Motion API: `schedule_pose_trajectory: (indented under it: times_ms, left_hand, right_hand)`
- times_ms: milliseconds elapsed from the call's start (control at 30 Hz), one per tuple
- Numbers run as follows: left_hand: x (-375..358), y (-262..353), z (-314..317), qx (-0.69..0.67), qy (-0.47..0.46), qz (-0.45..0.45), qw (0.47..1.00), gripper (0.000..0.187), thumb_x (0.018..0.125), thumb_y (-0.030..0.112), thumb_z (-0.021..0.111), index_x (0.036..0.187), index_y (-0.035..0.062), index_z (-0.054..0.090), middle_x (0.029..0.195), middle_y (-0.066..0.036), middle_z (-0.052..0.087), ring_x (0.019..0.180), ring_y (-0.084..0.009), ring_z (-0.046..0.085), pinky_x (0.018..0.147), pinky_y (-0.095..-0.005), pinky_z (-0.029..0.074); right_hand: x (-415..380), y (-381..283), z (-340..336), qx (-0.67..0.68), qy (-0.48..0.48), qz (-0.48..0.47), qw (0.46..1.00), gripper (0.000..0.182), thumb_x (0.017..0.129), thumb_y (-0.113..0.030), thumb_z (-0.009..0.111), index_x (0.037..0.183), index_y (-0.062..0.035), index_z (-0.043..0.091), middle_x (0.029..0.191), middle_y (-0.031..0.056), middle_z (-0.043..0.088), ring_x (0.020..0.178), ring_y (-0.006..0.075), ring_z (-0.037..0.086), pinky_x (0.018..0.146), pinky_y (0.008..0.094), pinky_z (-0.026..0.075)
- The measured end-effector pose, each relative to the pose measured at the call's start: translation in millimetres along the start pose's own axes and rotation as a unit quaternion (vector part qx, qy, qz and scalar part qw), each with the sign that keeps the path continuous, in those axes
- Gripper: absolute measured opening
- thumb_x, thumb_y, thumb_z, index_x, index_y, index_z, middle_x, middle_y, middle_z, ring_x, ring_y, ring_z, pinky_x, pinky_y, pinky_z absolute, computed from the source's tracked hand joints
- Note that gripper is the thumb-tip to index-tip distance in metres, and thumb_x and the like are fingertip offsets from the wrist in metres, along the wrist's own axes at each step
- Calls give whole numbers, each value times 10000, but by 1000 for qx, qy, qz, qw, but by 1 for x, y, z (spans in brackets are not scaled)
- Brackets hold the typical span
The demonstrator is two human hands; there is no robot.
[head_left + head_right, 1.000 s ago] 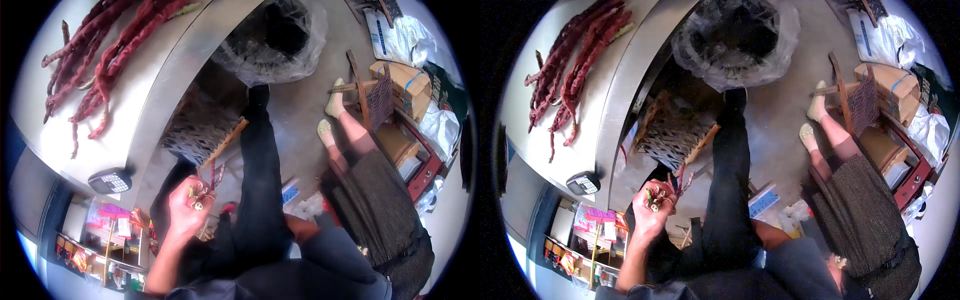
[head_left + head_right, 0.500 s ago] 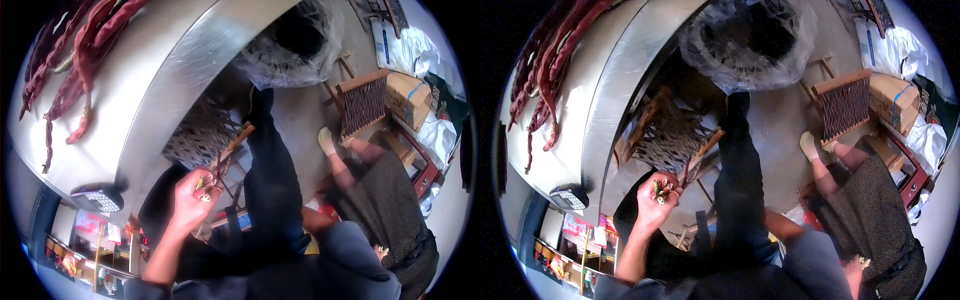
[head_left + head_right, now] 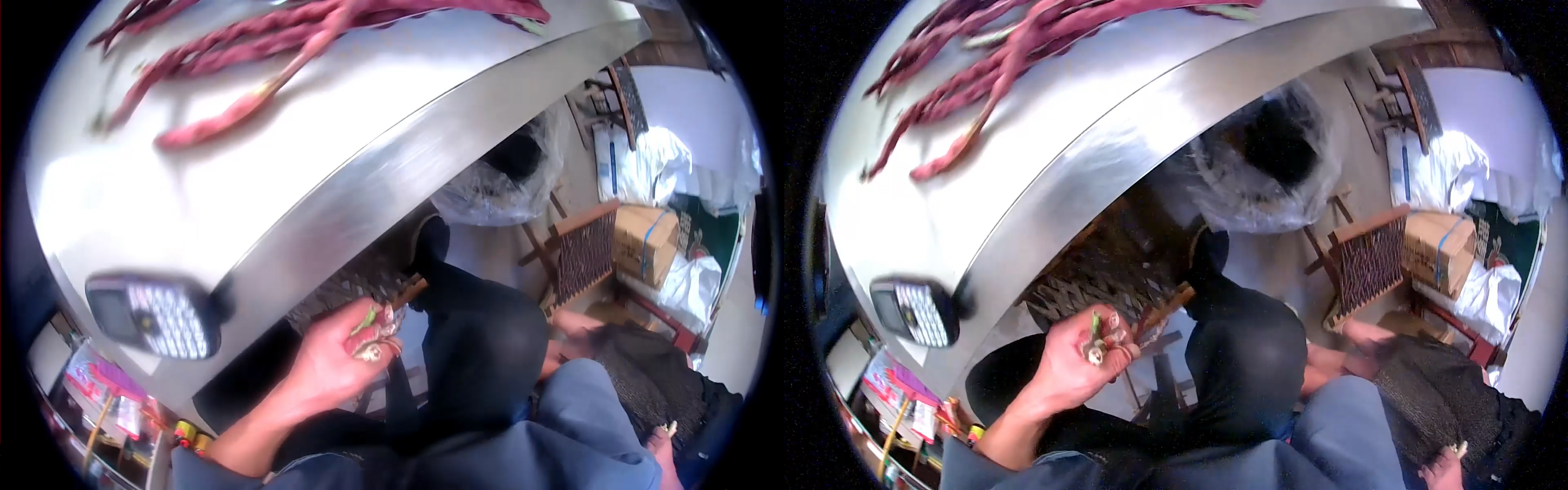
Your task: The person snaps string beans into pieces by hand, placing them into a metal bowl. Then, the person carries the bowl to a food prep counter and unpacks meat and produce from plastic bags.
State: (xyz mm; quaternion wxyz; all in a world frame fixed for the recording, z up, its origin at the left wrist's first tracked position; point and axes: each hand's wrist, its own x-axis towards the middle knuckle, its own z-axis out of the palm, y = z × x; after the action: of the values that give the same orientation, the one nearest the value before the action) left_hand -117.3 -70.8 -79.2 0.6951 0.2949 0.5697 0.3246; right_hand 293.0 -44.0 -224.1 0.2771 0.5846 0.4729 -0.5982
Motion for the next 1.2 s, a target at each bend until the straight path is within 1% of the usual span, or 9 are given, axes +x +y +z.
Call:
schedule_pose_trajectory:
  times_ms: [133, 200, 333, 633, 700, 800, 967, 1167, 1200]
  left_hand:
    - [-13, 8, -7, -98, 40, -67, 992, 143, 839, 37, 690, 838, 53, 548, 703, -5, 579, 563, -78, 543, 530, -242, 473]
    - [-20, -4, -5, -130, 31, 41, 990, 104, 866, 42, 639, 928, 49, 556, 750, -15, 587, 554, -77, 553, 487, -241, 473]
    - [-41, -6, 5, -178, 68, 156, 969, 91, 849, 6, 641, 854, 35, 555, 674, -14, 559, 537, -89, 529, 499, -236, 434]
    - [-93, -17, 8, -105, 122, 279, 947, 128, 846, 29, 675, 845, 49, 548, 675, -10, 553, 523, -83, 506, 481, -232, 407]
    - [-109, -14, 7, -31, 125, 255, 958, 149, 844, 22, 681, 866, 59, 538, 683, 2, 546, 542, -68, 519, 483, -230, 410]
    - [-122, -16, 11, -4, 111, 244, 964, 178, 839, -8, 669, 808, 76, 515, 662, 18, 510, 543, -70, 505, 483, -236, 395]
    - [-122, -60, -1, -60, 52, 224, 971, 183, 829, -14, 676, 861, 72, 517, 740, 22, 518, 574, -69, 515, 504, -233, 418]
    - [-147, -68, -12, -72, 24, 222, 972, 217, 797, -11, 695, 921, 66, 535, 779, 22, 537, 574, -69, 503, 513, -240, 426]
    - [-151, -76, -20, -100, 49, 235, 966, 245, 795, -7, 698, 957, 63, 527, 786, 17, 545, 577, -70, 511, 509, -230, 429]
  right_hand:
    - [39, 6, -1, 46, 6, -46, 998, 254, 848, -236, 693, 1038, -68, 700, 973, 87, 712, 914, 197, 693, 787, 331, 548]
    - [63, 7, 3, 83, 2, -84, 993, 254, 852, -235, 690, 1040, -65, 698, 973, 88, 711, 915, 197, 693, 785, 329, 549]
    - [100, -2, 10, 157, -23, -170, 973, 254, 860, -232, 684, 1045, -58, 695, 972, 90, 710, 916, 197, 694, 782, 327, 551]
    - [78, -104, -38, 164, -41, -361, 917, 254, 876, -226, 673, 1054, -45, 687, 971, 96, 708, 917, 197, 695, 775, 321, 555]
    - [14, -151, -45, 139, 122, -229, 956, 240, 900, -159, 642, 1076, 4, 637, 946, 94, 689, 861, 200, 691, 727, 299, 561]
    - [-17, -177, -59, 74, 114, -324, 936, 279, 884, -183, 630, 1098, -4, 637, 905, 69, 691, 782, 174, 691, 626, 322, 576]
    - [-69, -213, -59, -215, 173, -238, 931, 285, 830, -202, 608, 995, 16, 689, 864, 98, 698, 784, 175, 679, 673, 315, 560]
    - [-39, -216, 44, -216, 38, -220, 950, 298, 879, -275, 603, 926, 5, 693, 839, 100, 724, 715, 175, 704, 626, 307, 561]
    - [-37, -196, 98, -336, 23, -215, 916, 301, 886, -268, 594, 887, 15, 697, 793, 91, 717, 688, 178, 695, 619, 308, 559]
